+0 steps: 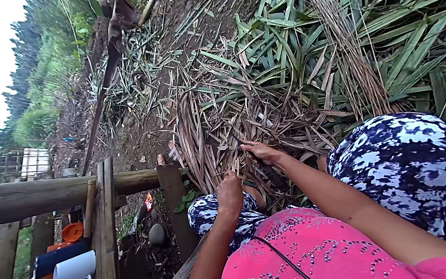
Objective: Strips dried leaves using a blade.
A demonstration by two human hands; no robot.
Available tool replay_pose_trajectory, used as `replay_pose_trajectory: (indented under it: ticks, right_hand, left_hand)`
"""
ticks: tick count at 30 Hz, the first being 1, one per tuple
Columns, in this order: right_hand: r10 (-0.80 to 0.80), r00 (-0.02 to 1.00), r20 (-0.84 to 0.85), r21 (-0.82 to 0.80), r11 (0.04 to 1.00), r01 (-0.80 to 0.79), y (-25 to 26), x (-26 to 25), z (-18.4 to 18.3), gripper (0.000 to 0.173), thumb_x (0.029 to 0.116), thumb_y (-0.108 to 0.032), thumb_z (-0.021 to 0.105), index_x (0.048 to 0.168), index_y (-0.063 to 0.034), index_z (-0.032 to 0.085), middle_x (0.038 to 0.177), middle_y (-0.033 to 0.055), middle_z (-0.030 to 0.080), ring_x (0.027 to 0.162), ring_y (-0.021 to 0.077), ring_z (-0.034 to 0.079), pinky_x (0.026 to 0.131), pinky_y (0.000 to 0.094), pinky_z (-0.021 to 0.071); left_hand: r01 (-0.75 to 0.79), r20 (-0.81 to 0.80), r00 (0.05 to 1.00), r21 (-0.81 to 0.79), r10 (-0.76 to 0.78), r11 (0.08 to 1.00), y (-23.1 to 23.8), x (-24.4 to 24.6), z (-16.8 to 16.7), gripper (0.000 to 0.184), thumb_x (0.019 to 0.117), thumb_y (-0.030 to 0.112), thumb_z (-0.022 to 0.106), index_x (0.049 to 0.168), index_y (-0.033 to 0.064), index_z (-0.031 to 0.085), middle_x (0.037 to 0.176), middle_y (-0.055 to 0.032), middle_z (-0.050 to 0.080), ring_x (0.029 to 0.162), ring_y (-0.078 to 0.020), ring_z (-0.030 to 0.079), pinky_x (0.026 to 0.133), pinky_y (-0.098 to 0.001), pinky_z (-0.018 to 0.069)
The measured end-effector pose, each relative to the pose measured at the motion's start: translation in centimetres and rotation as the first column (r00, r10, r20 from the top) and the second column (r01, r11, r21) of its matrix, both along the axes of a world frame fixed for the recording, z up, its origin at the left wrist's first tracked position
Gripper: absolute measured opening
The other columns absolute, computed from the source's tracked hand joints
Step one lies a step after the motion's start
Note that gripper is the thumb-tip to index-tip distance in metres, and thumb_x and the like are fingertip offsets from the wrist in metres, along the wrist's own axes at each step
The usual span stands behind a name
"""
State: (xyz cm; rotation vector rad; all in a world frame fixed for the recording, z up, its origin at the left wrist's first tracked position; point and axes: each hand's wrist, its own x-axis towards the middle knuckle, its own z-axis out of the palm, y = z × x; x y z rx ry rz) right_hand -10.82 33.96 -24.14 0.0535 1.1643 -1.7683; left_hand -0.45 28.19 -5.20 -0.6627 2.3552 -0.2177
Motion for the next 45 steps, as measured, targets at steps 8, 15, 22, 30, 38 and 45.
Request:
replay_pose_trajectory:
  ticks: [8,15,22,30,38,45]
  right_hand:
    - [0.052,0.997,0.054,-0.031,0.998,-0.051,-0.1,0.9,2.6,0.052,0.1069,-0.036,0.055,0.157,-0.0309,0.041,0.073,0.0,0.05,0.048,0.0059,0.042,0.043,0.02,0.0372]
    - [0.006,0.995,0.095,-0.046,0.999,-0.002,-0.6,0.7,0.5,0.049,0.1068,-0.039,0.054,0.155,-0.0326,0.044,0.07,-0.0014,0.048,0.045,0.0055,0.041,0.042,0.0199,0.0378]
    - [0.008,0.981,0.196,-0.125,0.992,0.017,-0.2,0.5,0.9,0.046,0.1082,-0.04,0.05,0.152,-0.0288,0.044,0.061,-0.0033,0.043,0.043,0.0063,0.044,0.041,0.0209,0.0429]
    - [0.053,0.977,0.206,-0.193,0.981,-0.012,-0.4,1.1,1.1,0.049,0.1074,-0.037,0.053,0.155,-0.0328,0.042,0.067,-0.0025,0.047,0.045,0.0056,0.046,0.041,0.0192,0.0413]
    - [0.051,0.981,0.187,-0.144,0.989,-0.024,-0.8,1.5,1.9,0.045,0.1078,-0.035,0.053,0.153,-0.0307,0.046,0.072,-0.0016,0.051,0.047,0.0045,0.043,0.042,0.0184,0.0385]
    - [0.06,0.984,0.169,-0.12,0.992,-0.039,-1.4,1.6,1.2,0.049,0.1084,-0.035,0.051,0.156,-0.0309,0.041,0.075,-0.0004,0.051,0.048,0.0054,0.044,0.042,0.0192,0.0391]
  left_hand:
    - [0.0,0.013,1.0,-0.039,0.0,0.999,-0.3,-0.3,-0.8,0.036,0.1095,0.008,0.036,0.14,-0.0014,0.053,0.12,-0.0225,0.069,0.115,-0.0376,0.069,0.095,-0.0507,0.0551]
    - [0.02,0.004,1.0,-0.013,-0.02,1.0,0.2,0.4,-0.1,0.039,0.1096,0.008,0.036,0.144,-0.0018,0.051,0.12,-0.0234,0.069,0.114,-0.0383,0.069,0.095,-0.0502,0.0551]
    - [-0.01,-0.016,1.0,0.001,0.01,1.0,-0.1,0.5,0.1,0.036,0.1108,0.011,0.035,0.139,-0.0018,0.054,0.118,-0.0226,0.07,0.114,-0.0369,0.069,0.096,-0.05,0.0544]
    - [-0.011,-0.006,1.0,-0.001,0.011,1.0,-0.4,0.5,-0.4,0.036,0.1105,0.01,0.036,0.139,-0.0024,0.054,0.119,-0.0234,0.069,0.115,-0.0383,0.068,0.097,-0.0508,0.0541]
    - [-0.001,0.023,1.0,-0.006,0.001,1.0,-0.1,0.7,-0.5,0.036,0.1101,0.009,0.036,0.14,-0.0019,0.054,0.119,-0.0231,0.069,0.115,-0.0377,0.069,0.095,-0.0501,0.0548]
    - [-0.001,0.038,0.999,0.003,0.001,1.0,0.3,1.1,-0.4,0.038,0.1107,0.01,0.035,0.142,-0.0026,0.052,0.118,-0.0233,0.07,0.113,-0.0379,0.069,0.095,-0.0502,0.055]
